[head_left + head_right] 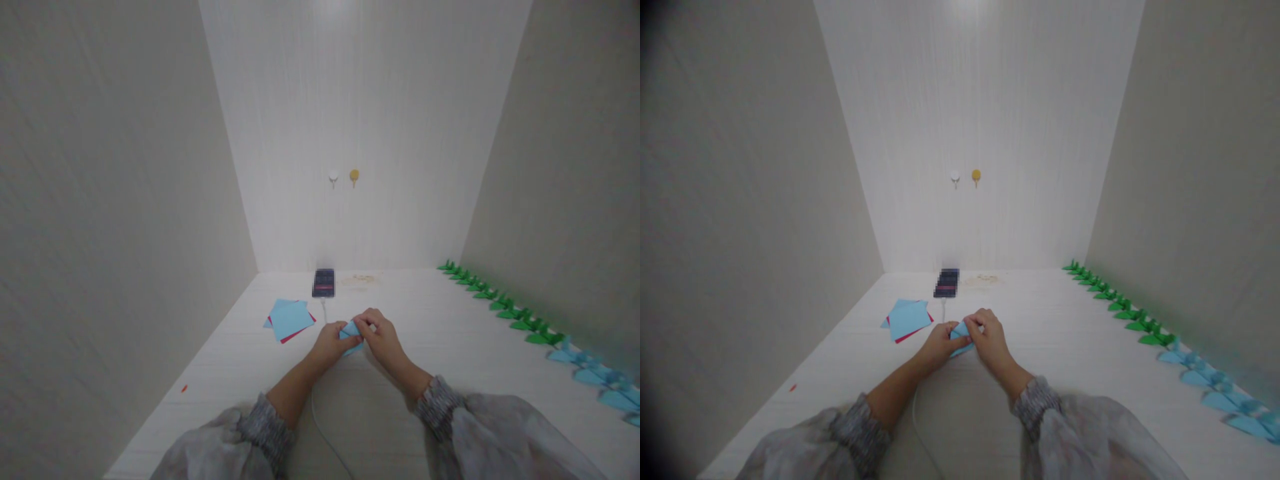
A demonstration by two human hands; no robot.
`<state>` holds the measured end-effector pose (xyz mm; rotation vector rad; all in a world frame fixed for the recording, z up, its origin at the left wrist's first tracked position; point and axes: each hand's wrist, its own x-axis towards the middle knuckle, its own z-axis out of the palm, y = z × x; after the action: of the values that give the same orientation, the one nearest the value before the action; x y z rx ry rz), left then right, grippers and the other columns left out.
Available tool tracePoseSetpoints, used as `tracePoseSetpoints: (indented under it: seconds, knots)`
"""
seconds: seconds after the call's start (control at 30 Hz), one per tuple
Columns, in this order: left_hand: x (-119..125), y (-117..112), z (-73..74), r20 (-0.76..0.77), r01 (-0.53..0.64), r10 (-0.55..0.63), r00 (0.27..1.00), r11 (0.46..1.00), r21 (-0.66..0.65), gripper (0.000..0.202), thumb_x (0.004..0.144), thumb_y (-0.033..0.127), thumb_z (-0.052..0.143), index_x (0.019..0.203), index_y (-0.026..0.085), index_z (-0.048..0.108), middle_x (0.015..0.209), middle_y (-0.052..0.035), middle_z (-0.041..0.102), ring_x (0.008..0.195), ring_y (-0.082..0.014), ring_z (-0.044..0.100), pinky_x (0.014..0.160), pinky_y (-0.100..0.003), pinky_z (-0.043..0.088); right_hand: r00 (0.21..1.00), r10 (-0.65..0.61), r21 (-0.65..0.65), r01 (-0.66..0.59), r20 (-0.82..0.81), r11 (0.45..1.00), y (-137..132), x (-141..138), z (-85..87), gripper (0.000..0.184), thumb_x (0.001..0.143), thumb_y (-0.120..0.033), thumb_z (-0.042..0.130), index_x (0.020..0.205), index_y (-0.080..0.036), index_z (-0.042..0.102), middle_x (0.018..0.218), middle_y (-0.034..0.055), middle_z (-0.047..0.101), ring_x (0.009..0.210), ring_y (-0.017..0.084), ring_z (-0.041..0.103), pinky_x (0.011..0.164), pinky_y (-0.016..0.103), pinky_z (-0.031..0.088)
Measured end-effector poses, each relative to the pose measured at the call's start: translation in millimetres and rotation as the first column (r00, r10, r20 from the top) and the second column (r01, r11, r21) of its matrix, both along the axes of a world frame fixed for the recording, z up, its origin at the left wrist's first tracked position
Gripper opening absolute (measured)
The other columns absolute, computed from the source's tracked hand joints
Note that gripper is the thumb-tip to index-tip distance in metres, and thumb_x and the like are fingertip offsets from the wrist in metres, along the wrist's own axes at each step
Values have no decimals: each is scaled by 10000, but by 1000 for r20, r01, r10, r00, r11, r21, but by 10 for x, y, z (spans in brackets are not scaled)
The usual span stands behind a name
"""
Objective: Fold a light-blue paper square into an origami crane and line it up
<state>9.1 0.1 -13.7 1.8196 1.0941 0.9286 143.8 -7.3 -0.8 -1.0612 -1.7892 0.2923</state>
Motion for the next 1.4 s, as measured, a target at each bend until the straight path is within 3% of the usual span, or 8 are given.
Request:
tracePoseSetpoints:
  seconds: [0.27,0.5,0.63,0.97,1.2,1.4]
  knots:
    - [-3,18,-9,53,-12,15,999,998,-57,307,564,402,565,650,108,537,542,29,448,496,-77,366,468,-187,282,999,-43,62,45,-33,997,-25,4,15,184,754,-238,430,612,-177,528,612,9,485,658,143,437,618,264,355]
    - [-27,23,-46,79,-17,24,997,995,-95,299,546,396,580,626,113,526,524,30,442,488,-81,369,467,-194,285,989,98,-54,-104,-110,993,1,33,-1,251,795,-271,360,771,-183,594,729,36,547,747,147,482,687,268,377]
    - [-35,12,-29,116,1,13,993,993,-120,287,553,378,580,633,111,511,524,33,430,482,-74,357,465,-190,286,975,185,-123,-200,-125,972,18,35,-9,238,776,-271,396,774,-181,616,724,36,561,736,146,498,677,261,392]
    - [-28,22,-53,132,56,-40,990,991,-123,256,542,336,598,604,114,488,519,40,413,484,-70,349,470,-189,281,954,201,-215,-249,-224,944,35,36,-54,194,718,-292,470,696,-168,617,638,6,545,626,121,502,581,218,392]
    - [-24,20,-63,162,58,-32,986,986,-159,281,532,354,608,612,116,482,516,41,409,478,-66,338,464,-188,272,972,153,-196,-187,-176,962,22,34,-41,214,733,-291,435,663,-168,596,636,8,539,633,127,496,597,227,385]
    - [-19,8,-27,182,57,-25,983,984,-171,301,529,382,602,591,114,479,509,43,401,480,-66,331,461,-188,268,994,14,-107,-26,-109,994,13,11,-40,206,743,-256,412,616,-173,551,622,16,518,656,142,472,593,245,373]
